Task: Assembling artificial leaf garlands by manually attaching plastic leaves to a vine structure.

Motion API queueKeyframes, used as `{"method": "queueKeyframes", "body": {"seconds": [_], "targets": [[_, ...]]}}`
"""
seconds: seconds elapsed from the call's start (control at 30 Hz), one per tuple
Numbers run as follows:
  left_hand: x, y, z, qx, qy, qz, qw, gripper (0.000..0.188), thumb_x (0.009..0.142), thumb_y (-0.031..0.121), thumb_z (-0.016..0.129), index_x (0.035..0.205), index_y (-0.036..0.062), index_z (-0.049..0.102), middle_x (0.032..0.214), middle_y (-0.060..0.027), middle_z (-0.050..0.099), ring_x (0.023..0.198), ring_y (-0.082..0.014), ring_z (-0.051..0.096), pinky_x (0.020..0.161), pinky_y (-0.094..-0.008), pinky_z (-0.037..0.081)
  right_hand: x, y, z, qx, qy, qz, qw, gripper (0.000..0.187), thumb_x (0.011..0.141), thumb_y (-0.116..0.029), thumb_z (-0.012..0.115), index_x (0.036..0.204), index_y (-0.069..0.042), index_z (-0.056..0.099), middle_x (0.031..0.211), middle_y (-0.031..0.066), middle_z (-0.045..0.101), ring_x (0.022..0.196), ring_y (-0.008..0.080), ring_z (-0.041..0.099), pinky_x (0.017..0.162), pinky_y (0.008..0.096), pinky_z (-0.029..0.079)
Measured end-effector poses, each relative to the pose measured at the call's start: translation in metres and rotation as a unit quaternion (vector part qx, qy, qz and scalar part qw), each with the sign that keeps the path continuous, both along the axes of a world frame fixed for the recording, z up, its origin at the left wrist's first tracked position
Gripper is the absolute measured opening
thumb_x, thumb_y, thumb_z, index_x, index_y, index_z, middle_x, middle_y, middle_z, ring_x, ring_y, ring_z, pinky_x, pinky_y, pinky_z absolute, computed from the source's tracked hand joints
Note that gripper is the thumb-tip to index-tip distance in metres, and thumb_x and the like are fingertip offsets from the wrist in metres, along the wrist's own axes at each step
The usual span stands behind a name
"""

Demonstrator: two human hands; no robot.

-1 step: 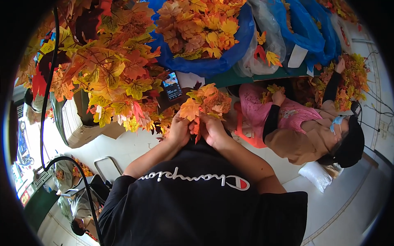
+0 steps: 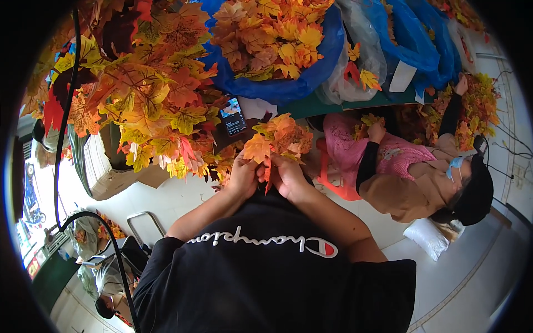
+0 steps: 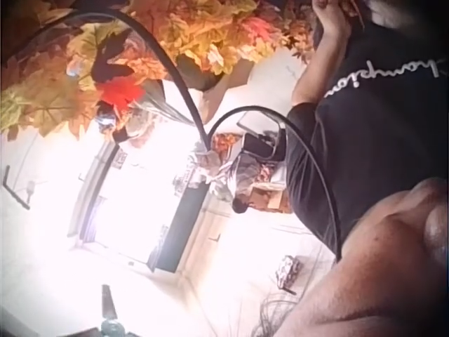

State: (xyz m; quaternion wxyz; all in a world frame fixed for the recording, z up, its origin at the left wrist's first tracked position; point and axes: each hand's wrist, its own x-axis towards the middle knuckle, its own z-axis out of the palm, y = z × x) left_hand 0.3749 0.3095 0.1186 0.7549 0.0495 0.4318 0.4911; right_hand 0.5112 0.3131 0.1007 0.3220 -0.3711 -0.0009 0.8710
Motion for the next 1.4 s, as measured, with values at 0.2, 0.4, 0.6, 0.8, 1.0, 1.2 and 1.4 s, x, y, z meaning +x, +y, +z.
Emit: {"method": "queueKeyframes", "body": {"seconds": [0.2, 0.4, 0.6, 0.8, 1.0, 1.2, 1.4], "targets": [[-0.012, 0.005, -0.01, -0.047, 0.044, -0.115, 0.991, 0.027, 0.085, -0.005, 0.041, 0.11, 0.0017, 0.05, 0.083, -0.0106, 0.062, 0.055, -0.0142, 0.051, 0.047, -0.0275, 0.046, -0.002, 0.009, 0.011, -0.058, -0.046, -0.001, 0.997, 0.021, 0.093, -0.02, 0.046, 0.092, -0.002, 0.055, 0.074, 0.0107, 0.058, 0.065, 0.0254, 0.06, 0.061, 0.0381, 0.051], [-0.04, 0.024, -0.012, -0.177, -0.179, -0.192, 0.948, 0.024, 0.097, 0.014, 0.038, 0.109, -0.0034, 0.051, 0.104, -0.0162, 0.062, 0.095, -0.0242, 0.06, 0.087, -0.0365, 0.049, 0.023, 0.029, -0.026, -0.138, 0.13, 0.009, 0.982, 0.024, 0.091, -0.014, 0.044, 0.107, 0.001, 0.052, 0.082, 0.0118, 0.059, 0.075, 0.0259, 0.061, 0.072, 0.0386, 0.052], [-0.055, 0.021, -0.045, -0.175, -0.391, -0.222, 0.876, 0.024, 0.096, 0.011, 0.043, 0.115, 0.0019, 0.054, 0.113, -0.0115, 0.06, 0.1, -0.0217, 0.061, 0.094, -0.04, 0.047, 0.021, 0.037, -0.023, -0.158, 0.185, 0.016, 0.97, 0.029, 0.092, -0.018, 0.045, 0.113, 0.001, 0.05, 0.093, 0.0139, 0.06, 0.081, 0.0245, 0.06, 0.079, 0.0371, 0.051], [-0.04, 0.016, -0.035, -0.25, -0.481, -0.132, 0.83, 0.025, 0.09, 0.008, 0.053, 0.115, 0.0042, 0.055, 0.095, -0.0021, 0.061, 0.083, -0.0143, 0.063, 0.099, -0.0483, 0.042, 0.021, 0.038, -0.032, -0.171, 0.303, 0.018, 0.937, 0.033, 0.095, -0.024, 0.044, 0.112, 0.003, 0.051, 0.098, 0.0161, 0.06, 0.091, 0.0257, 0.059, 0.085, 0.0396, 0.05], [-0.029, 0.013, -0.036, -0.197, -0.536, -0.127, 0.811, 0.018, 0.089, 0.012, 0.055, 0.107, 0.0085, 0.059, 0.094, 0.0016, 0.059, 0.084, -0.0115, 0.06, 0.102, -0.0456, 0.039, 0.022, 0.042, -0.026, -0.142, 0.272, 0.041, 0.951, 0.031, 0.094, -0.024, 0.046, 0.105, 0.002, 0.058, 0.101, 0.0128, 0.061, 0.091, 0.023, 0.06, 0.085, 0.0357, 0.05], [-0.031, 0.009, -0.059, -0.2, -0.035, -0.122, 0.972, 0.019, 0.095, 0.019, 0.048, 0.101, 0.0035, 0.057, 0.094, -0.0063, 0.063, 0.089, -0.018, 0.063, 0.087, -0.0406, 0.052, 0.042, 0.054, -0.044, 0.321, -0.471, 0.268, 0.777, 0.018, 0.087, -0.012, 0.056, 0.096, 0.002, 0.062, 0.086, 0.0092, 0.067, 0.078, 0.0143, 0.063, 0.067, 0.0267, 0.05], [-0.038, 0.001, -0.072, -0.219, -0.011, -0.176, 0.96, 0.017, 0.095, 0.02, 0.047, 0.096, 0.0047, 0.056, 0.084, -0.0034, 0.059, 0.067, -0.0131, 0.057, 0.061, -0.0265, 0.05, -0.006, 0.123, 0.026, 0.564, -0.458, 0.133, 0.674, 0.012, 0.084, -0.011, 0.062, 0.092, -0.002, 0.063, 0.077, 0.0028, 0.063, 0.068, 0.0074, 0.056, 0.061, 0.0238, 0.044]]}}
